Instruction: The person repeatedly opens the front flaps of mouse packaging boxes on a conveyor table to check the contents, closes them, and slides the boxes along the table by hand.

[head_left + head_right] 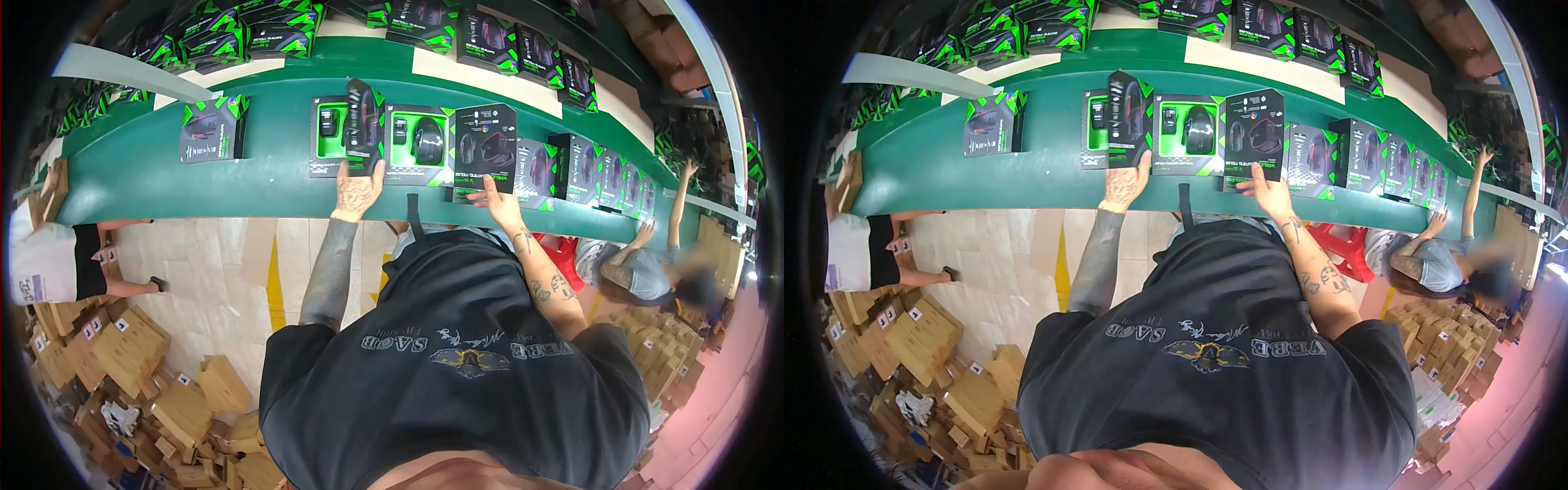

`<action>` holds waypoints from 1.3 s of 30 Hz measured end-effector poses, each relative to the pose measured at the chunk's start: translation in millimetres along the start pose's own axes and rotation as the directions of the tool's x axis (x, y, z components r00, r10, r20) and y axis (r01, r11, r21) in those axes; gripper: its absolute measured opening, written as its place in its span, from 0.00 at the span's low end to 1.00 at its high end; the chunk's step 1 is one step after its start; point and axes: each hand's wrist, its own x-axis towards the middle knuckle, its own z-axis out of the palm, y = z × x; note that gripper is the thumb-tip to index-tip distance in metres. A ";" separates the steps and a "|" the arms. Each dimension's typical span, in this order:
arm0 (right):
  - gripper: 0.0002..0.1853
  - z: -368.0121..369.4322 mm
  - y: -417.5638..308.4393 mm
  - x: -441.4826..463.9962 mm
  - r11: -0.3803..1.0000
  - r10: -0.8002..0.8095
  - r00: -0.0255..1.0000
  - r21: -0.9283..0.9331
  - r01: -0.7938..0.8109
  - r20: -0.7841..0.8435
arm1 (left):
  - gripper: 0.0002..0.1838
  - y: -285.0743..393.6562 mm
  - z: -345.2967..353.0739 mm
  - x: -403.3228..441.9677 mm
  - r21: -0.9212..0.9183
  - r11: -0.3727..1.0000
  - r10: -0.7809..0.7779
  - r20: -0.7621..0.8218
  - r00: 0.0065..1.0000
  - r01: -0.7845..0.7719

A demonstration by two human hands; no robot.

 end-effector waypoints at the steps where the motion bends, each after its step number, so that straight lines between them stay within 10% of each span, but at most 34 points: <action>1: 0.24 0.2 -7.2 -1.1 0.996 0.005 1.000 -0.085 -0.006 -0.012 | 0.26 5.7 -2.3 11.7 -0.106 0.993 -0.034 0.086 0.996 0.043; 2: 0.24 -1.4 -15.8 -0.8 0.985 0.012 1.000 -0.171 -0.016 -0.023 | 0.35 16.4 -2.6 20.0 0.016 0.989 -0.142 0.336 0.931 0.145; 6: 0.24 -5.6 -61.4 12.8 0.991 -0.118 0.986 -0.071 0.110 -0.115 | 0.41 26.9 -19.5 56.8 0.153 0.988 -0.089 0.363 0.928 0.034; 13: 0.19 -16.7 -86.1 22.3 0.939 -0.092 0.996 -0.332 0.090 0.010 | 0.36 42.4 -28.0 84.9 0.216 0.963 0.046 0.456 0.889 -0.160; 21: 0.36 -15.1 -72.8 12.3 0.918 -0.057 0.998 -0.393 0.044 -0.020 | 0.30 68.0 -2.0 83.0 0.316 0.908 0.046 0.578 0.815 -0.275; 28: 0.21 -8.8 -78.8 6.8 0.946 -0.045 0.998 -0.324 0.031 -0.033 | 0.30 76.9 13.4 81.0 0.417 0.796 0.032 0.695 0.718 -0.439; 32: 0.23 -15.9 -59.3 11.8 0.719 -0.175 0.979 -0.667 0.198 0.102 | 0.33 34.3 -26.6 62.7 -0.015 0.972 -0.183 0.581 0.793 0.235; 34: 0.27 4.1 -76.7 -6.4 0.686 -0.282 0.944 -0.652 0.323 0.170 | 0.37 3.6 -70.2 48.3 -0.211 0.820 -0.387 0.480 0.787 0.532; 35: 0.32 10.4 -62.4 -8.5 0.449 -0.404 0.876 -0.778 0.440 0.263 | 0.40 -8.9 -91.8 41.2 -0.312 0.745 -0.485 0.353 0.800 0.590; 36: 0.36 17.5 -72.2 -10.0 0.580 -0.328 0.873 -0.653 0.487 0.360 | 0.42 -46.7 -83.9 10.5 -0.503 0.593 -0.641 0.178 0.747 0.629; 39: 0.42 29.4 -52.7 1.5 0.360 -0.249 0.741 -0.651 0.669 0.624 | 0.47 -113.7 -87.7 -19.1 0.055 0.649 -0.761 0.051 0.647 0.759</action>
